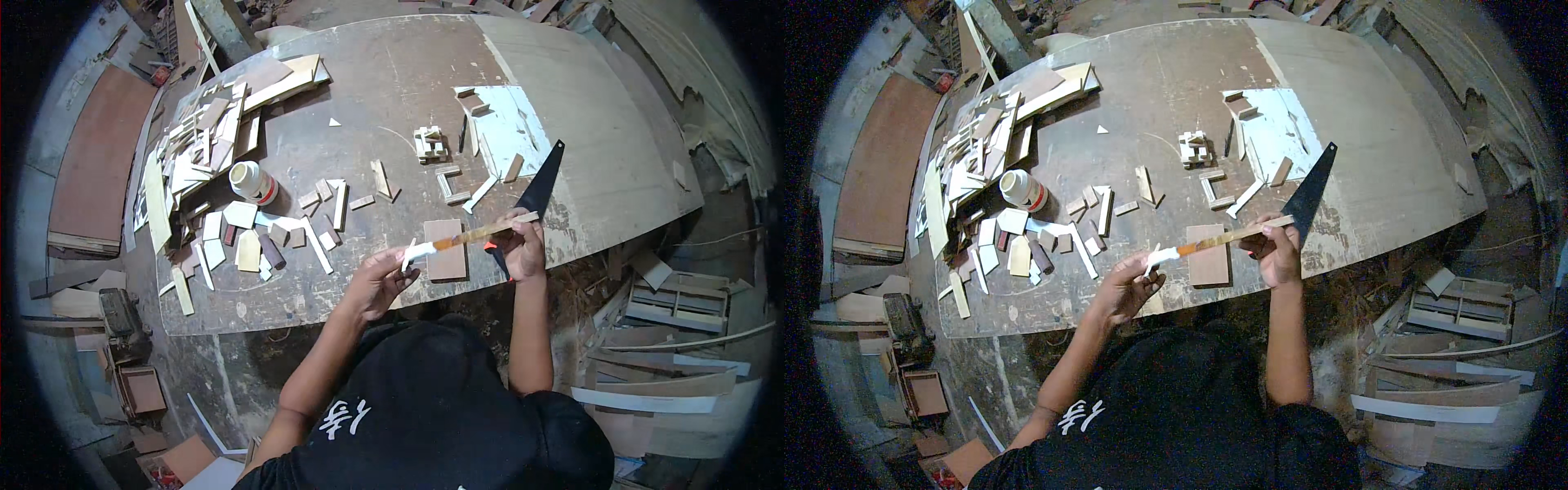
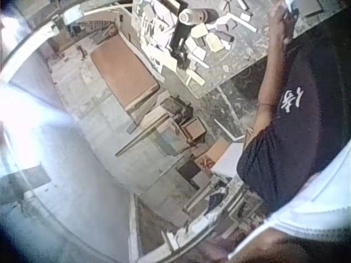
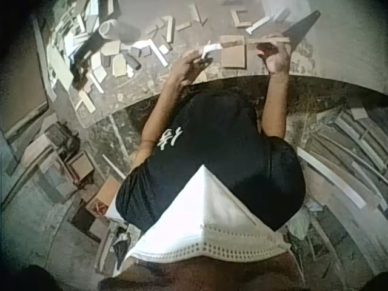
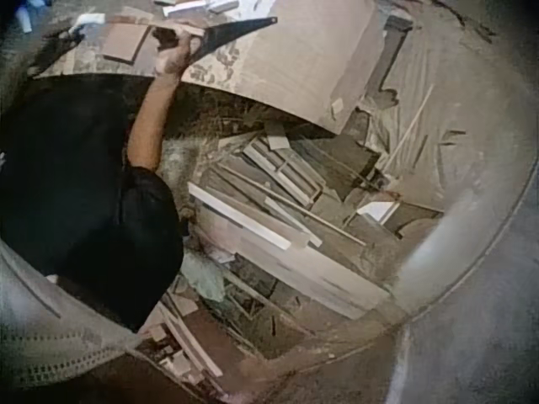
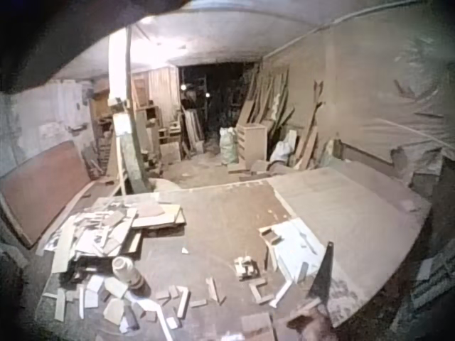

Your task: The person assembles small wooden frames by hand, picking up pieces, applying glue with a brush, and joining them into rectangular shapes. They repeatedly test fit and adjust the pieces on a cluttered workbench, then place the assembled frames aside.

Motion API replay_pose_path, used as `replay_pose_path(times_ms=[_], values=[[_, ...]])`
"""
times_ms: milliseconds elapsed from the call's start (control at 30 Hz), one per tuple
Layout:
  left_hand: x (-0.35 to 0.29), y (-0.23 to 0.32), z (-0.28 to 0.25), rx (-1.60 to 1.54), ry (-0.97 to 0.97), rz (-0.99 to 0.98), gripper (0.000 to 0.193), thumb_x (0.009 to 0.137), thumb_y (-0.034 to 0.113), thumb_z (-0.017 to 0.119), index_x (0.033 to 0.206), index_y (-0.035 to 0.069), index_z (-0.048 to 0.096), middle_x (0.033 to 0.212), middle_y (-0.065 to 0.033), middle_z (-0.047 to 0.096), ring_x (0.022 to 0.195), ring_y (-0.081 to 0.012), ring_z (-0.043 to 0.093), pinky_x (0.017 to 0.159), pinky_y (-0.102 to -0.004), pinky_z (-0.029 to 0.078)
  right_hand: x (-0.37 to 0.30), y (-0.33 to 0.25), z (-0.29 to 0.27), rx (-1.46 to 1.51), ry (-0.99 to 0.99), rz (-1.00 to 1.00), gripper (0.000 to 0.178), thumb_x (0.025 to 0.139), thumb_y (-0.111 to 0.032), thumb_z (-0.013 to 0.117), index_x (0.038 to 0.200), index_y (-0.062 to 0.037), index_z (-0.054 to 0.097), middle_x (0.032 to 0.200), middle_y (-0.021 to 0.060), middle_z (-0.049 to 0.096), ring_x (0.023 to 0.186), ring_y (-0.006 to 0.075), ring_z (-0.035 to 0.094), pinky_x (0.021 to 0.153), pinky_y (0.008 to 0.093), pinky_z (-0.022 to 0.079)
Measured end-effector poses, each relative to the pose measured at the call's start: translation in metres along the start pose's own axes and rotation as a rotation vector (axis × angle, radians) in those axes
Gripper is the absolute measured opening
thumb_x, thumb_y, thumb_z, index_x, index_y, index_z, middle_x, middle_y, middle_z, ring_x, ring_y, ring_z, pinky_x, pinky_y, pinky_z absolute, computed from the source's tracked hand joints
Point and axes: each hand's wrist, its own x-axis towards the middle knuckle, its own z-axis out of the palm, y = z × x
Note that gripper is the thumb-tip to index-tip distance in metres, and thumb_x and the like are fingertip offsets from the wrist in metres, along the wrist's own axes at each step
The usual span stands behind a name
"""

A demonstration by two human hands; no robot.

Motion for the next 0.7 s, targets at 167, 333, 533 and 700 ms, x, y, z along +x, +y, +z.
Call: replay_pose_path(times_ms=[167,333,533,700], values=[[-0.001,0.001,-0.001,0.009,-0.001,-0.008,0.026,0.092,0.015,0.063,0.112,0.000,0.060,0.101,-0.0078,0.063,0.091,-0.0171,0.060,0.092,-0.0339,0.052,-0.001,-0.001,-0.003,0.056,0.005,-0.022,0.021,0.084,-0.013,0.059,0.102,-0.0035,0.054,0.091,0.0124,0.065,0.079,0.0244,0.069,0.070,0.0374,0.063],[-0.002,-0.001,-0.002,0.002,0.004,0.006,0.026,0.093,0.016,0.062,0.112,-0.001,0.061,0.096,-0.0063,0.064,0.089,-0.0159,0.060,0.091,-0.0336,0.052,-0.004,0.001,0.000,-0.002,0.025,-0.001,0.022,0.085,-0.014,0.059,0.103,-0.0034,0.054,0.089,0.0105,0.066,0.077,0.0236,0.070,0.069,0.0359,0.061],[-0.001,0.000,-0.004,-0.002,-0.027,-0.003,0.025,0.094,0.015,0.061,0.112,-0.002,0.061,0.094,-0.0058,0.063,0.086,-0.0148,0.060,0.090,-0.0313,0.052,-0.004,0.003,0.001,0.031,0.010,0.009,0.019,0.086,-0.015,0.058,0.101,-0.0043,0.055,0.089,0.0108,0.065,0.078,0.0230,0.070,0.067,0.0366,0.062],[-0.004,0.004,0.005,0.019,-0.004,0.000,0.028,0.094,0.017,0.061,0.115,-0.001,0.060,0.097,-0.0057,0.064,0.088,-0.0145,0.060,0.089,-0.0310,0.052,-0.001,0.009,-0.003,0.027,0.050,0.010,0.018,0.086,-0.014,0.057,0.101,-0.0039,0.055,0.090,0.0120,0.065,0.078,0.0231,0.069,0.069,0.0376,0.062]])
